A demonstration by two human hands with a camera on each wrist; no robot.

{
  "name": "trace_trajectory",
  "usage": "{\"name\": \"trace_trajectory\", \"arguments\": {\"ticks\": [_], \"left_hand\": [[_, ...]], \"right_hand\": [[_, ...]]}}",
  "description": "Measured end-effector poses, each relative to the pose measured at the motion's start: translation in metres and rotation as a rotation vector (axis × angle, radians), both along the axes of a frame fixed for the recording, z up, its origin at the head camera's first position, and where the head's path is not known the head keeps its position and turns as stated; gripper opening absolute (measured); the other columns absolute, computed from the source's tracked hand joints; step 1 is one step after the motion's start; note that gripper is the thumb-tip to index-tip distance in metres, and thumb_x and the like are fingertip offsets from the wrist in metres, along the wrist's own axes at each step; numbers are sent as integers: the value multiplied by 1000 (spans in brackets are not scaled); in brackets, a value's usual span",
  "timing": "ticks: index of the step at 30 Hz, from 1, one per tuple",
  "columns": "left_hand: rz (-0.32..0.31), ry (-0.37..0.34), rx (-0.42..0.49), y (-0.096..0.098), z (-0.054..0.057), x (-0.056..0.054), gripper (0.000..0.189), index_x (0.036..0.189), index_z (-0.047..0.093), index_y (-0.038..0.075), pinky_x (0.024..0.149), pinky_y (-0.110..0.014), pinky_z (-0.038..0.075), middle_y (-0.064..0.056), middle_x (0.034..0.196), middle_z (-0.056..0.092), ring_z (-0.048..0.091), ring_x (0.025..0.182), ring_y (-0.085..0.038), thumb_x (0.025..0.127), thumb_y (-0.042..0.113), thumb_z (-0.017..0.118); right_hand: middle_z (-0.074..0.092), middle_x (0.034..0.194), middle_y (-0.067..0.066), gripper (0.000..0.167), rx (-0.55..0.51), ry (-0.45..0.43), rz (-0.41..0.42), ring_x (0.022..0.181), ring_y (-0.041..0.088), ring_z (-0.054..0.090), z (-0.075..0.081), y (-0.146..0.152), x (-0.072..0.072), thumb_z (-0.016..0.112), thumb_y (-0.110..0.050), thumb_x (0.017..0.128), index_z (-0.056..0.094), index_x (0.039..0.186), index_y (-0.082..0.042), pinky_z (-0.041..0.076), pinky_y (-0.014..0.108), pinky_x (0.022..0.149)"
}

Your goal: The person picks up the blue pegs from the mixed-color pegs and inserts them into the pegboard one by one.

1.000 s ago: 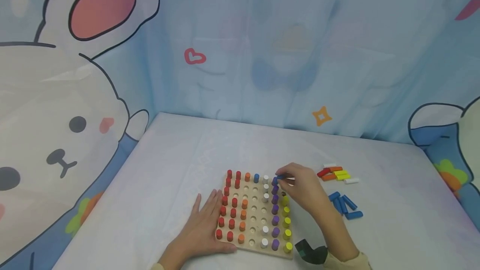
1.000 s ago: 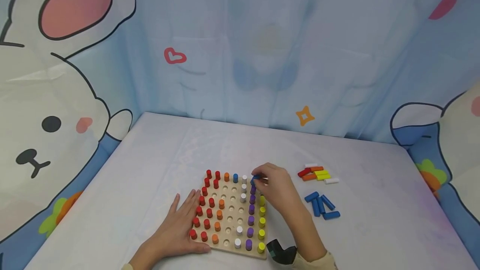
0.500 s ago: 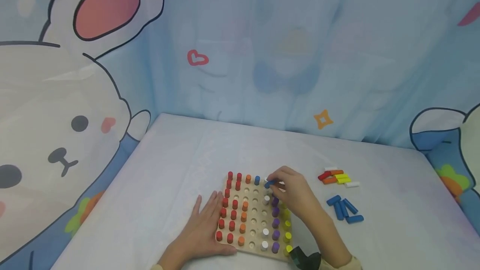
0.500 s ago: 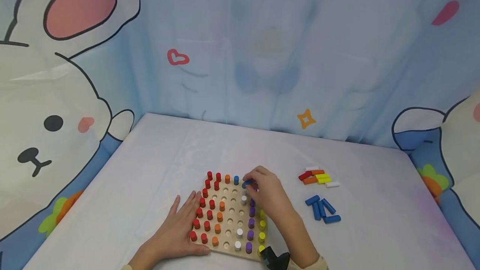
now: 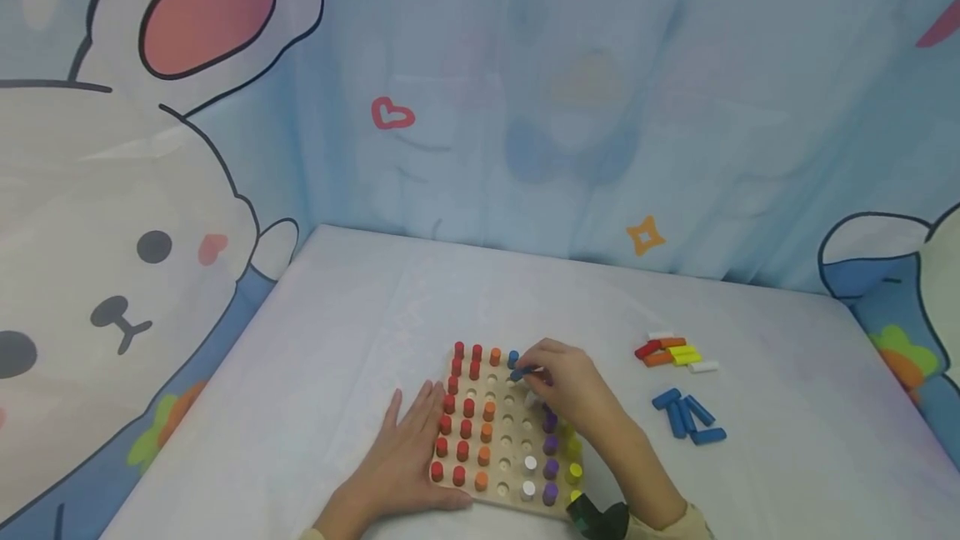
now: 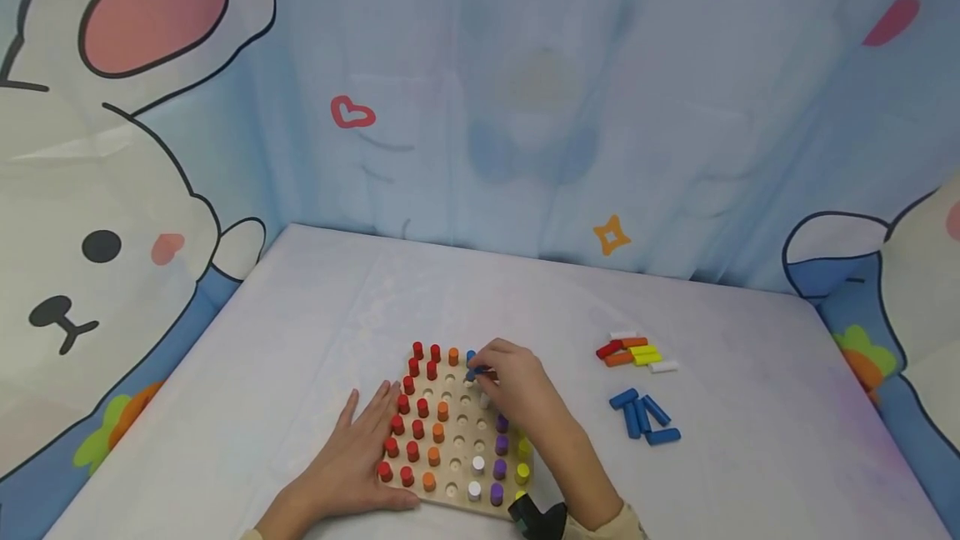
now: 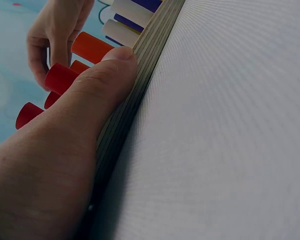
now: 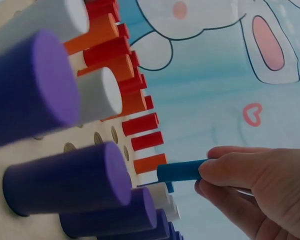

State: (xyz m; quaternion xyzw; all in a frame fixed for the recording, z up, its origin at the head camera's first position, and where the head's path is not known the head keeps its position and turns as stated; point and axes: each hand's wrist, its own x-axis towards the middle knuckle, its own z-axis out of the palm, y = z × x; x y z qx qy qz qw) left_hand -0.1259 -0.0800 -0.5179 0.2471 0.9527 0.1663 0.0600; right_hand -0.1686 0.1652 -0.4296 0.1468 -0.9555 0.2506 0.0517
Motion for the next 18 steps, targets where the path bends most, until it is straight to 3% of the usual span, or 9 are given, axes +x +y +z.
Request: {"name": "trace_trajectory", "arguments": {"ticks": [10, 18], "left_hand": [[-10, 31, 11, 0, 2, 2, 129, 154, 6, 9, 117, -58, -1, -6, 161, 9, 4, 149, -21, 62, 94, 39], [-21, 52, 22, -1, 0, 1, 129, 153, 6, 9, 116, -59, 1, -7, 161, 11, 6, 149, -21, 63, 94, 39]], "right_hand": [[65, 90, -7, 9, 110, -6, 54, 84, 10, 64, -9, -10, -2, 74, -8, 81, 74, 89, -12, 56, 21, 73], [64, 90, -7, 10, 146, 23, 34, 86, 12, 65, -16, -13, -2, 74, -8, 81, 74, 90, -13, 56, 23, 76]]}}
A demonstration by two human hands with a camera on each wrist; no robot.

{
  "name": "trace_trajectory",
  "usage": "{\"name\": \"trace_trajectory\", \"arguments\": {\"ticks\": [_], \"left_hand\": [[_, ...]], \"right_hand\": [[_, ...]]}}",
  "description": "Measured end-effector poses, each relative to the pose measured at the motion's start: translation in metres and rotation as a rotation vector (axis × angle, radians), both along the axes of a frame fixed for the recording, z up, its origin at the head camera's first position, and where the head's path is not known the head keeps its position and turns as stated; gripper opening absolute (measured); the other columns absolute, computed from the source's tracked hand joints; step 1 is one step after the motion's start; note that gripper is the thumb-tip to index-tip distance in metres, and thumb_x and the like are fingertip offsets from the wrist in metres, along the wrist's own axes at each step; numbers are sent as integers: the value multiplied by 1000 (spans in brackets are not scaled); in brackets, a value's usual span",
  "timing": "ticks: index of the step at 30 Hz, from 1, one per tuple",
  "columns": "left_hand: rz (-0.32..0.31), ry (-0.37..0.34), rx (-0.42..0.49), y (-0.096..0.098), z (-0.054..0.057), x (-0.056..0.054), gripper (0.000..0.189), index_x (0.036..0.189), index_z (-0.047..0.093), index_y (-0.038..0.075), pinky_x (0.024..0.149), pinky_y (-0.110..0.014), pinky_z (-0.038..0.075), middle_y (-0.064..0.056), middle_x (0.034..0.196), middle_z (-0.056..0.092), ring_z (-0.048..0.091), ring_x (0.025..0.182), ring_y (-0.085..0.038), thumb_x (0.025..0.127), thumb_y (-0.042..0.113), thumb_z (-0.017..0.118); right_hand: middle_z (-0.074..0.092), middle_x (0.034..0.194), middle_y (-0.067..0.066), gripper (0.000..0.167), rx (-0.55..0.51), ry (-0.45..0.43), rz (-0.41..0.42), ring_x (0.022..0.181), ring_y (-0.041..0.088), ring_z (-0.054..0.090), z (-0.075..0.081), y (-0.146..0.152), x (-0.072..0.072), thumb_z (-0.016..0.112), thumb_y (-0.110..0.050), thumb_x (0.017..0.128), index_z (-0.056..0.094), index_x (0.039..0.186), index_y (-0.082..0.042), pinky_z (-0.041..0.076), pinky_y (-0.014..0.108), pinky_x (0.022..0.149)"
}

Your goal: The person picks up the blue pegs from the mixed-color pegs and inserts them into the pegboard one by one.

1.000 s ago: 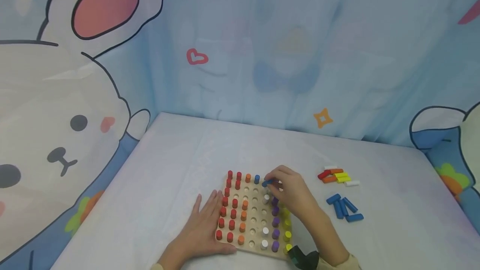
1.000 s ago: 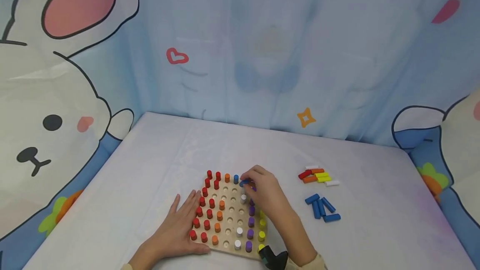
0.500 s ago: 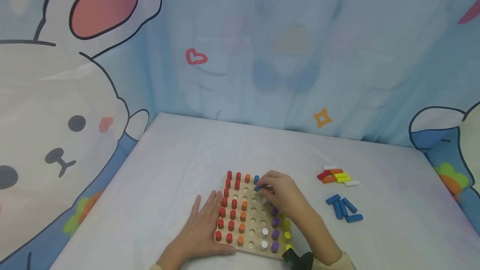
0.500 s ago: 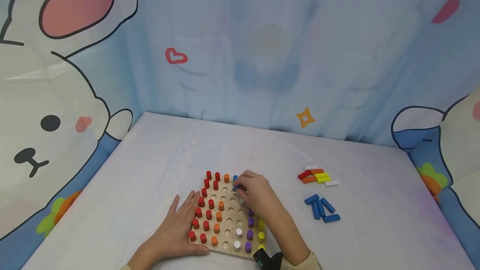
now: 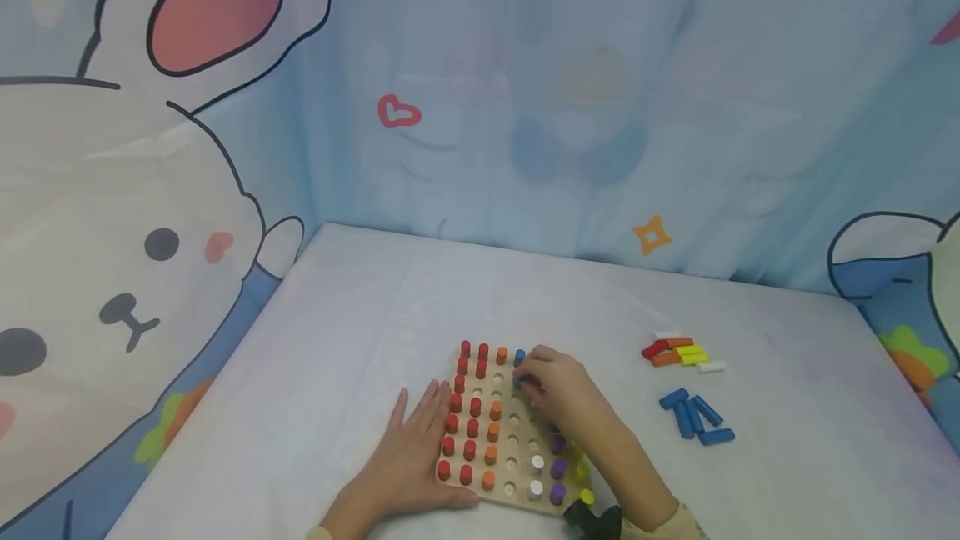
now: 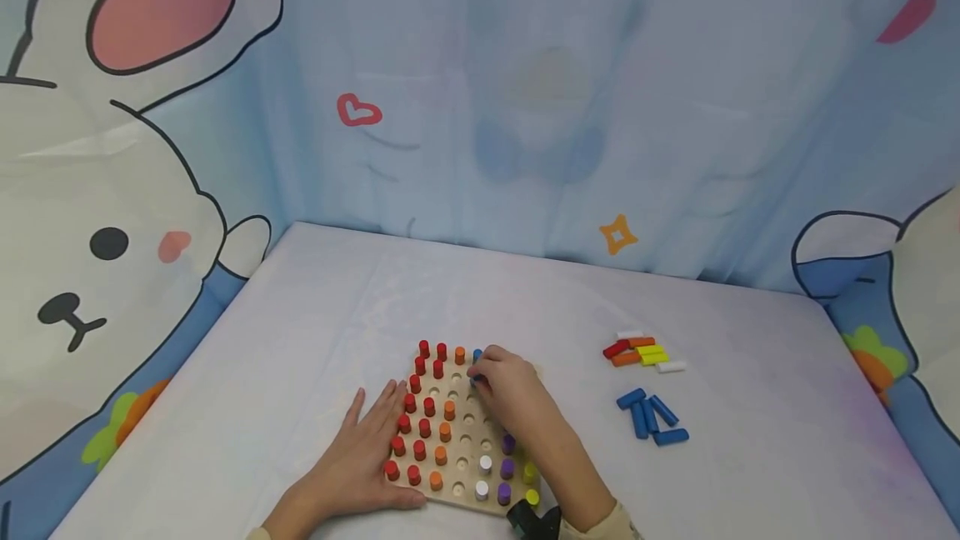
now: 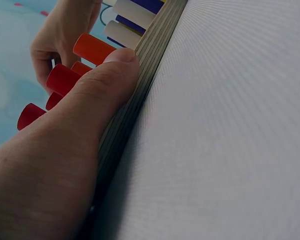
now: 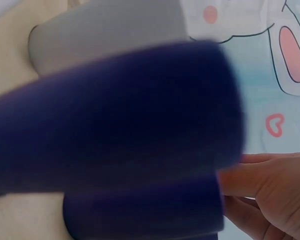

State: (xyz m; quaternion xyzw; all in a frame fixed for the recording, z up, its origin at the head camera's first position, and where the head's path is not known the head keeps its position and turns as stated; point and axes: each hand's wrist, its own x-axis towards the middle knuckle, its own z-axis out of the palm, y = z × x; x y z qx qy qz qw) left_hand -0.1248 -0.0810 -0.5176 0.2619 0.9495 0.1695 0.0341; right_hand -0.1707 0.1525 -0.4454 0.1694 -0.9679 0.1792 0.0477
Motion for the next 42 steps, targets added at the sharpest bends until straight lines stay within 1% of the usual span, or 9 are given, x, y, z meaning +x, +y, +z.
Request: {"name": "trace_trajectory", "arguments": {"ticks": [5, 12, 19, 26, 35, 42], "left_hand": [[-4, -12, -3, 0, 2, 0, 129, 153, 7, 8, 116, -59, 1, -7, 161, 11, 6, 149, -22, 63, 94, 40], [0, -34, -8, 0, 2, -1, 129, 153, 7, 8, 117, -59, 0, -6, 161, 10, 5, 149, -22, 63, 93, 41], [1, -26, -13, 0, 2, -1, 129, 153, 8, 8, 116, -59, -1, -7, 161, 12, 6, 149, -22, 63, 94, 40], [0, -15, 1, 0, 2, 0, 129, 153, 8, 7, 116, -59, -1, -7, 161, 12, 7, 149, -22, 63, 93, 41], [4, -4, -8, 1, 1, 1, 130, 153, 7, 7, 117, -58, -1, -7, 161, 12, 7, 149, -22, 63, 93, 41], [8, -9, -15, 1, 2, 1, 130, 153, 7, 7, 117, -57, 0, -7, 161, 11, 7, 149, -22, 63, 93, 41]], "right_hand": [[65, 90, -7, 11, -5, 22, 2, 88, 13, 66, -2, 0, -1, 75, -7, 80, 74, 88, -13, 56, 23, 77], [67, 90, -6, 11, 6, -7, -21, 91, 14, 67, -3, -3, -1, 75, -7, 80, 74, 89, -14, 56, 26, 80], [69, 92, -4, 13, -4, -6, -17, 92, 15, 68, -4, -4, -2, 74, -8, 81, 76, 93, -12, 56, 27, 81], [71, 93, -1, 13, -3, -12, -14, 94, 18, 68, -4, -4, -3, 74, -8, 81, 76, 94, -10, 56, 29, 82], [72, 92, -1, 11, 14, 34, -11, 93, 17, 69, -10, -5, -5, 74, -8, 81, 76, 91, -10, 56, 29, 82], [71, 89, -3, 11, 13, 63, 0, 90, 15, 69, -11, -5, -5, 74, -7, 80, 76, 90, -10, 56, 27, 80]]}}
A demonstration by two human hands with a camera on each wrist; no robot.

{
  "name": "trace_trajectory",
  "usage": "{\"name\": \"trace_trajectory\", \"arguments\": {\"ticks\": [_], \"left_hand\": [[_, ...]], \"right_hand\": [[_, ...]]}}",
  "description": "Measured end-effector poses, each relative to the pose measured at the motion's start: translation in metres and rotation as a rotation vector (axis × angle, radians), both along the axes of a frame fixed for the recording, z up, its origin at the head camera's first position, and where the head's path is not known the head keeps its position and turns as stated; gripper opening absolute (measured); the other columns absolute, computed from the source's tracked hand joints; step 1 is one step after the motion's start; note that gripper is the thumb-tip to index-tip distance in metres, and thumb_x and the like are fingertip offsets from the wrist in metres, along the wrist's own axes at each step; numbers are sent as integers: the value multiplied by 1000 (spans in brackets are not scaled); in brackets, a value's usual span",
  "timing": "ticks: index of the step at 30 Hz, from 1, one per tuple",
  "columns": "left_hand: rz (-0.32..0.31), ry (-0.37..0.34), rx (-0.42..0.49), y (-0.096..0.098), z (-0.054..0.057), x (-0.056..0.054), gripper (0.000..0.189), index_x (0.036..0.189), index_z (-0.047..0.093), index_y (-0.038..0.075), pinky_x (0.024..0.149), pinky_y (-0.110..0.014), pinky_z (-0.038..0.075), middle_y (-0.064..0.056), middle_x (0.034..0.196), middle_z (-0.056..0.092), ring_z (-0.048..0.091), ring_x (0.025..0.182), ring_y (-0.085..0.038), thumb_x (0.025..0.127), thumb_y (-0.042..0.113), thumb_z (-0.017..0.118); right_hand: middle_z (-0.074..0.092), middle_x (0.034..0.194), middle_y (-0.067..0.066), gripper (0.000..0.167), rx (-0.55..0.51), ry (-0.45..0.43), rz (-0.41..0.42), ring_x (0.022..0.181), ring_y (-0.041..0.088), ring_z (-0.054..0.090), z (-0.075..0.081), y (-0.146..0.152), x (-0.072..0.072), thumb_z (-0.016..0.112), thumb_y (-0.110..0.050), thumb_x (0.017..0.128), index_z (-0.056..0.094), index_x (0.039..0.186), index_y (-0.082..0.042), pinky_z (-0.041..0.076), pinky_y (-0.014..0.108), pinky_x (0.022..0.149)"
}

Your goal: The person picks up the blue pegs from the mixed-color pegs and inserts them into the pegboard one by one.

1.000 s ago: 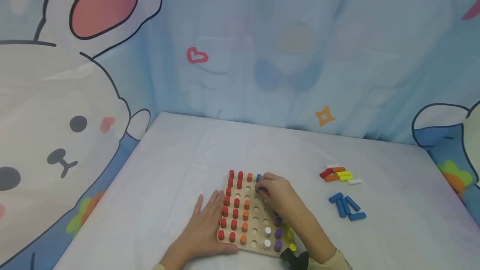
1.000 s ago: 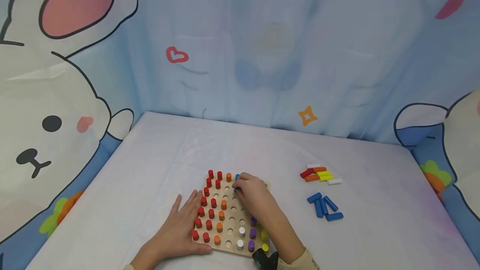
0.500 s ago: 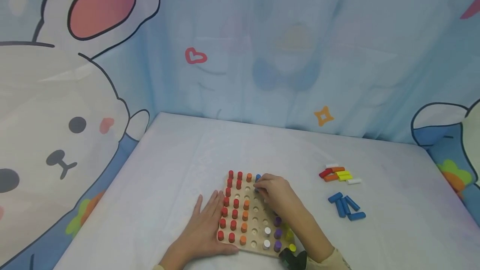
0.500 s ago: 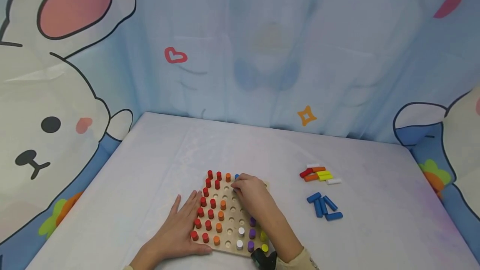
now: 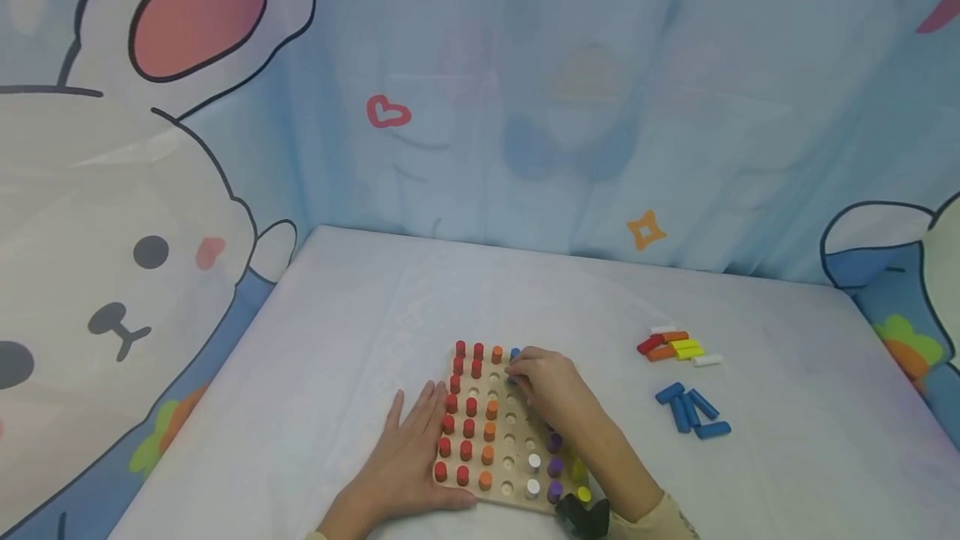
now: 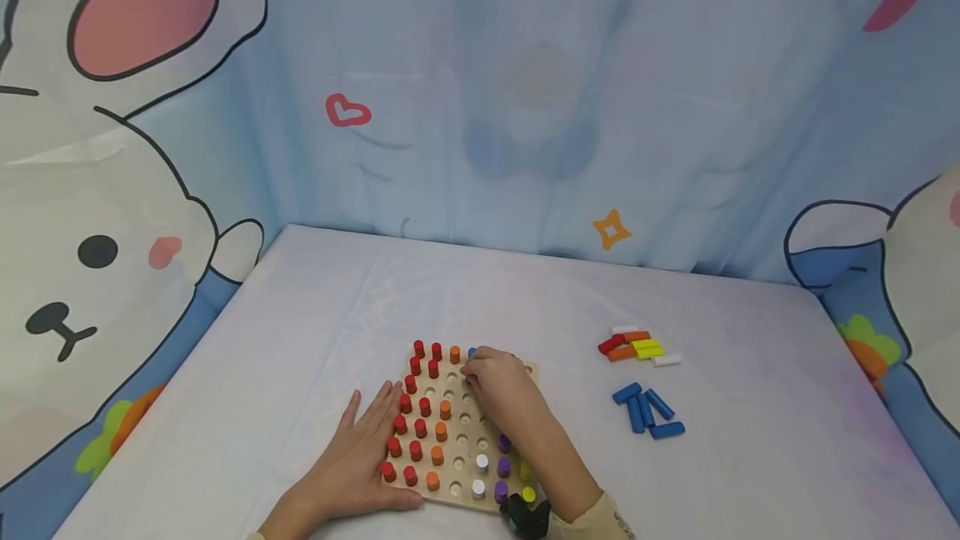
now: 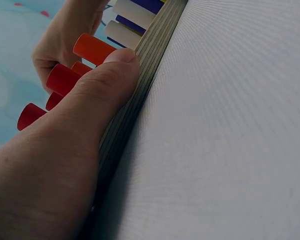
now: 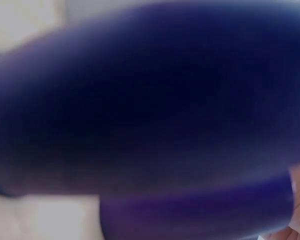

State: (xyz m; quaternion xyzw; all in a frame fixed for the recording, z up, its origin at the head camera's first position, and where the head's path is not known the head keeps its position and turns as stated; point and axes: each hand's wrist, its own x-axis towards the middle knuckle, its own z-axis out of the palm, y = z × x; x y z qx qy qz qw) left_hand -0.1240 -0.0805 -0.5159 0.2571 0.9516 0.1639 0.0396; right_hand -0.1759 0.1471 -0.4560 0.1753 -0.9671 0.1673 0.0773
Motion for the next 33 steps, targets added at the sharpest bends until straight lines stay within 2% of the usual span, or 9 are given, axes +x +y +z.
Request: {"name": "trace_trajectory", "arguments": {"ticks": [14, 22, 29, 33], "left_hand": [[12, -43, -4, 1, 1, 0, 129, 154, 4, 10, 117, -58, -2, -4, 161, 8, 5, 149, -20, 62, 94, 40], [16, -54, -6, 2, 1, 0, 130, 154, 4, 11, 117, -57, -2, -4, 161, 8, 4, 149, -20, 61, 95, 39], [12, -49, -13, 2, 1, 0, 130, 154, 4, 10, 117, -57, -2, -5, 161, 8, 4, 149, -21, 61, 95, 39], [12, -49, -18, 1, 1, 1, 130, 154, 4, 10, 117, -57, -2, -5, 161, 7, 4, 149, -21, 61, 95, 39]], "right_hand": [[69, 92, -5, 16, -4, 12, -21, 89, 13, 68, 4, -1, 4, 73, -9, 82, 75, 97, -15, 56, 26, 80], [68, 99, -4, 21, -27, -7, -51, 95, 15, 67, 17, 6, 9, 71, -6, 84, 73, 102, -16, 56, 29, 84], [69, 99, -4, 20, -27, 31, -40, 91, 14, 67, 27, 14, 13, 74, -11, 82, 73, 102, -17, 56, 29, 80], [69, 101, -3, 21, -28, 14, -60, 89, 14, 67, 36, 17, 16, 74, -16, 82, 72, 104, -15, 57, 29, 77]]}}
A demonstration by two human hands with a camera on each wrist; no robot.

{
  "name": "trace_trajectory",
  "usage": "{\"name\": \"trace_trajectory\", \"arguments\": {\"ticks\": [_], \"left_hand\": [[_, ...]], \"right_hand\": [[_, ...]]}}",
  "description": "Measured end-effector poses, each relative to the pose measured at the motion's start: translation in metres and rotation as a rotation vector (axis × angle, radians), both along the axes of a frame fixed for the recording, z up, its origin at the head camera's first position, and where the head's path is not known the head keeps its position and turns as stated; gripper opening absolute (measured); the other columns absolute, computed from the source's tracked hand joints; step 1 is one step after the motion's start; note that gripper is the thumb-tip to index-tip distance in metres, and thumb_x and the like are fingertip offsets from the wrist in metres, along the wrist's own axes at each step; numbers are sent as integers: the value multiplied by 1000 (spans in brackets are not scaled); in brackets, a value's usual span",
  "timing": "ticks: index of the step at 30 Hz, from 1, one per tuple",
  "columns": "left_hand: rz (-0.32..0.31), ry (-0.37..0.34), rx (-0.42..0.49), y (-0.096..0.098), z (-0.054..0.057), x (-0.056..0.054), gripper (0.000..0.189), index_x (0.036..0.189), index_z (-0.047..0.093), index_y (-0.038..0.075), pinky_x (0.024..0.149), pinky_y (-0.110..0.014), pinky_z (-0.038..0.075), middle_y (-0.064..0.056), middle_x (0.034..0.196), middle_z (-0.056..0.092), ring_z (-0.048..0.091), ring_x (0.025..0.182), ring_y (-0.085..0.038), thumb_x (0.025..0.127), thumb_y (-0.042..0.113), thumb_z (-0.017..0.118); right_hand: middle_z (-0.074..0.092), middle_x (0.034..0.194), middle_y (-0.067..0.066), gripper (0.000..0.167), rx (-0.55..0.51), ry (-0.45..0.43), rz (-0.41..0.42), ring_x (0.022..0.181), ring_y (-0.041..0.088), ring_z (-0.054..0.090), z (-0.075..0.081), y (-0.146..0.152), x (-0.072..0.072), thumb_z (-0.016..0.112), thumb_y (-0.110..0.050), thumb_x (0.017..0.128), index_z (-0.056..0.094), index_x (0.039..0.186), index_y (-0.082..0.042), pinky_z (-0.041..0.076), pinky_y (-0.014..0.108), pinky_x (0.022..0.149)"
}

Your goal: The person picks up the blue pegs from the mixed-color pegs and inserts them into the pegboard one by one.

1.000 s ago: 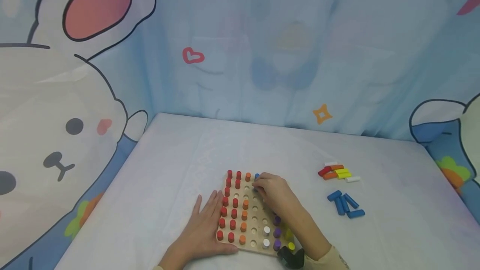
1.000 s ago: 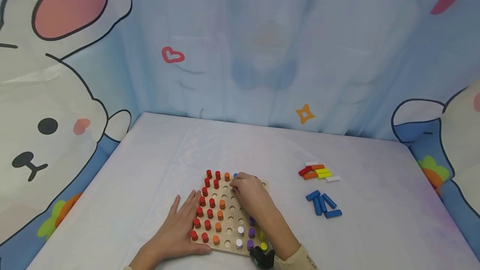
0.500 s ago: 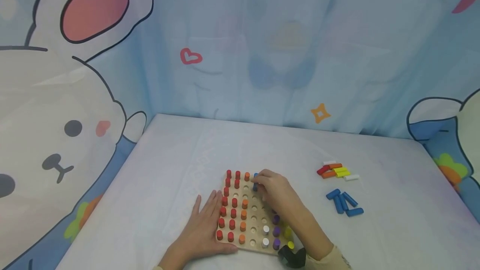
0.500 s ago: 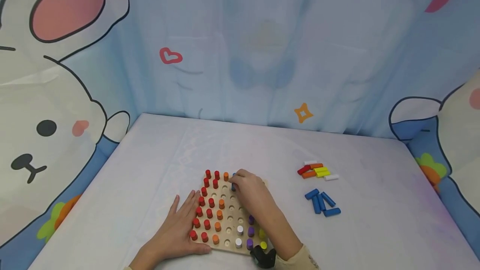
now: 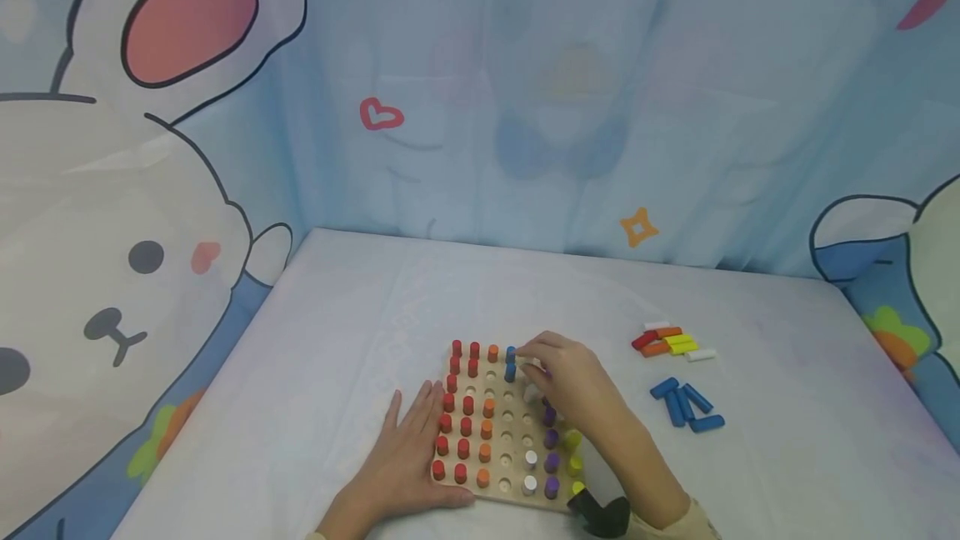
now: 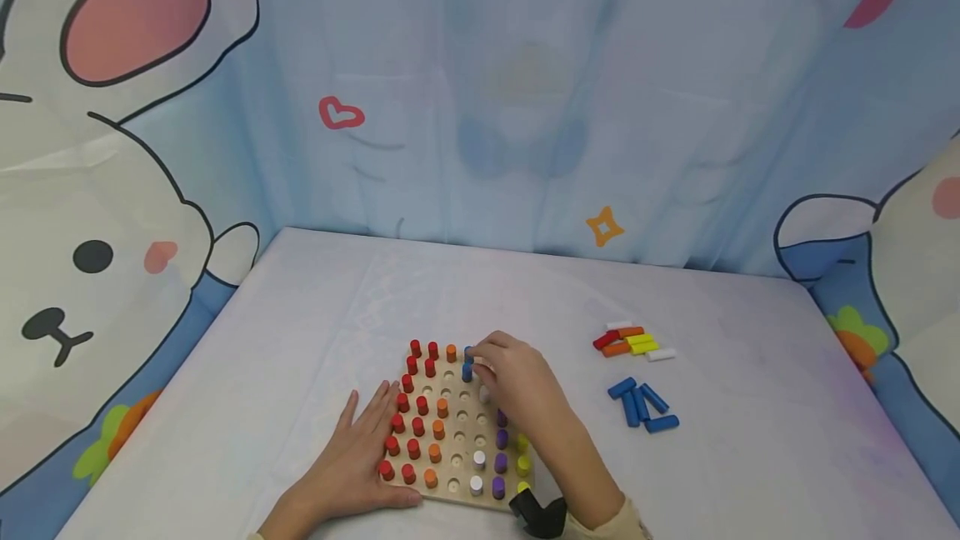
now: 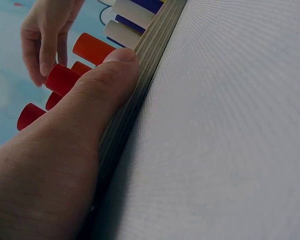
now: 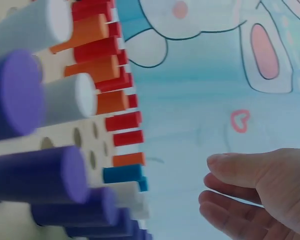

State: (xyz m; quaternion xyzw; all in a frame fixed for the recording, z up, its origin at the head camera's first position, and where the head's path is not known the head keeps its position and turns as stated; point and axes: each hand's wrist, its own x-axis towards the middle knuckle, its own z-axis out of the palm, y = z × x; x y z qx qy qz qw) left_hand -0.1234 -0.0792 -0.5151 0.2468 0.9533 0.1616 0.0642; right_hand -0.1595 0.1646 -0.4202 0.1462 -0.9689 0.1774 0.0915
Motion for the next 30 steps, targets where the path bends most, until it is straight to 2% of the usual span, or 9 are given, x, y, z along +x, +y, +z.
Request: {"name": "trace_trajectory", "arguments": {"ticks": [10, 18, 22, 24, 30], "left_hand": [[2, -15, 4, 1, 1, 0, 131, 154, 5, 10, 117, -56, -3, -6, 161, 7, 4, 149, -21, 61, 94, 41], [-1, -7, 8, 1, 1, 0, 130, 154, 6, 9, 117, -57, -2, -6, 161, 8, 5, 149, -22, 61, 94, 42], [1, -11, 14, 1, 1, 1, 130, 154, 6, 9, 117, -57, -2, -6, 161, 9, 5, 149, -22, 61, 94, 43], [1, -12, 17, 1, 2, 1, 130, 154, 6, 9, 117, -57, -2, -7, 161, 9, 6, 149, -22, 61, 93, 43], [4, -11, 14, 1, 2, 1, 131, 154, 6, 9, 117, -56, -2, -7, 161, 8, 5, 149, -22, 60, 94, 42]], "right_hand": [[68, 109, 6, 31, -36, 1, -120, 93, 25, 67, 22, 29, 6, 72, -24, 85, 69, 114, -14, 58, 40, 77], [66, 111, 18, 34, -83, 12, -178, 94, 35, 66, 29, 75, 1, 69, -20, 88, 66, 117, -4, 57, 46, 76], [65, 112, 22, 37, -59, -2, -225, 97, 37, 64, 28, 95, -1, 67, -23, 88, 64, 117, -1, 55, 50, 80], [64, 113, 23, 39, -36, -24, -255, 99, 38, 61, 26, 104, -3, 67, -24, 88, 64, 118, 1, 53, 52, 82], [60, 116, 28, 45, -5, -176, -335, 103, 43, 57, 20, 126, -6, 68, -27, 87, 62, 118, 5, 53, 53, 82]]}}
